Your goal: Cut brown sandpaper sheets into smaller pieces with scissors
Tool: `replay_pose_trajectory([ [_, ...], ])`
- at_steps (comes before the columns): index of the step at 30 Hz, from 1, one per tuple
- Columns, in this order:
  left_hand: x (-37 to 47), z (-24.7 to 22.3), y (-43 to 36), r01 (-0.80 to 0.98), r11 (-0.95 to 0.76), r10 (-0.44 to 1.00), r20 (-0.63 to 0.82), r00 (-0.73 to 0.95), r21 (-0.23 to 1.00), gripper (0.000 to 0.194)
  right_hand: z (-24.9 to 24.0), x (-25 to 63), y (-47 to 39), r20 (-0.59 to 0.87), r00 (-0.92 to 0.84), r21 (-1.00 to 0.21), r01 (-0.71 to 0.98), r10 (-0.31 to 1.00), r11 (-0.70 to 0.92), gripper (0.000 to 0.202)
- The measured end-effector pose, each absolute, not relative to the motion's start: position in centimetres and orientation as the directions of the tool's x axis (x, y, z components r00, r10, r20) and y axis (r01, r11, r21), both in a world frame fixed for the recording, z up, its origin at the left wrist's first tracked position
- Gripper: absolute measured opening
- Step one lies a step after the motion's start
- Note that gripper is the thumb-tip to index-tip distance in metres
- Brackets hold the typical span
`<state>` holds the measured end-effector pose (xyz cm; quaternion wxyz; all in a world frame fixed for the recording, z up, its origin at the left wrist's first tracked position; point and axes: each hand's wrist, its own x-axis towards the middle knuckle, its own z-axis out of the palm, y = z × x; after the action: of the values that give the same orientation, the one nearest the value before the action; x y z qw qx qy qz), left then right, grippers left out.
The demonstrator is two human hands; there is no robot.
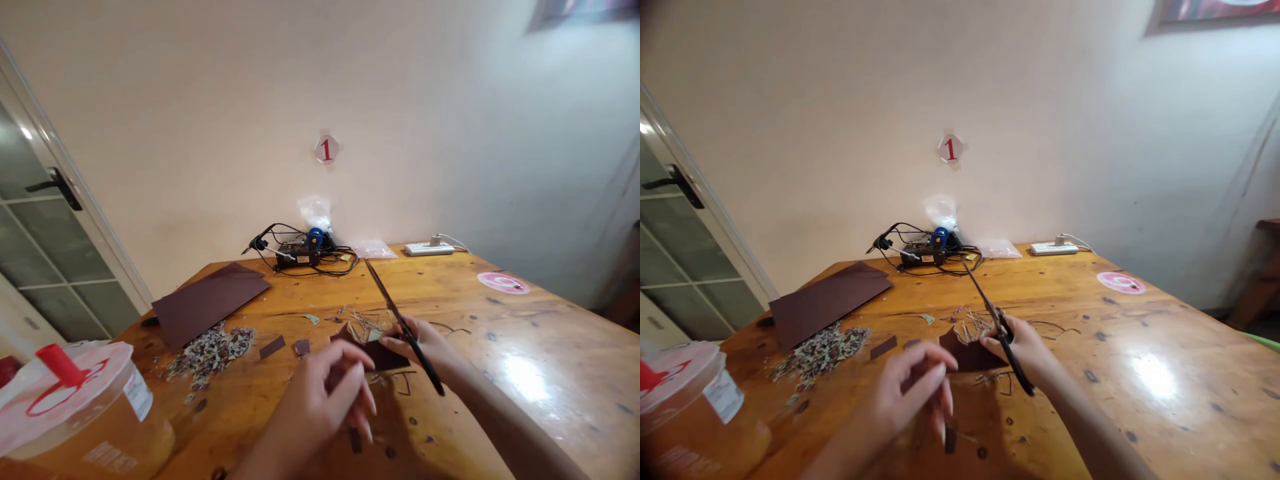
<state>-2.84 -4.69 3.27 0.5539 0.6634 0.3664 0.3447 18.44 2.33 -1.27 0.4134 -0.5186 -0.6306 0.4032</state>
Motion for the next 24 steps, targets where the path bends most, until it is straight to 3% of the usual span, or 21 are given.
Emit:
replay_pose_trajectory([
  [2,-1.0,3.0,-2.1,0.015,-0.169,0.914,0.151,0.376,0.985,0.026,0.1,18.7,3.4,0.120,-0.084,-0.949,0.284,0.989,0.139,0.031],
  [3,-0.1,2.5,-1.0,0.008,-0.161,0.902,0.144,0.407,0.987,0.027,0.8,18.7,3.9,0.146,-0.037,-0.959,0.242,0.989,0.151,0.035],
  [8,1.4,-1.7,1.5,-0.042,0.091,0.887,-0.062,0.458,0.995,0.054,2.1,18.6,5.4,0.184,0.116,-0.983,0.017,0.976,0.184,0.055],
  [12,0.0,-2.5,1.4,-0.043,0.125,0.836,-0.082,0.543,0.991,0.065,0.9,17.8,4.9,0.100,-0.023,-0.987,-0.132,0.995,0.096,0.063],
  [14,-0.7,-2.1,1.4,-0.005,0.112,0.798,-0.087,0.596,0.994,0.065,0.3,17.2,4.3,0.056,-0.093,-0.991,-0.130,0.994,0.044,0.063],
  [17,-1.2,-1.5,1.6,0.138,0.155,0.770,-0.207,0.604,0.978,0.069,-0.1,16.3,3.4,0.049,-0.138,-0.995,-0.098,0.989,0.036,0.061],
  [20,-1.4,-1.2,1.9,0.237,0.103,0.795,-0.224,0.564,0.966,0.070,0.2,15.9,3.0,0.073,-0.095,-0.995,-0.079,0.993,0.066,0.060],
  [24,-2.1,-0.5,2.0,0.232,-0.020,0.946,-0.056,0.319,0.973,0.071,0.4,15.8,3.2,0.080,-0.028,-0.975,-0.209,0.996,0.072,0.060],
])
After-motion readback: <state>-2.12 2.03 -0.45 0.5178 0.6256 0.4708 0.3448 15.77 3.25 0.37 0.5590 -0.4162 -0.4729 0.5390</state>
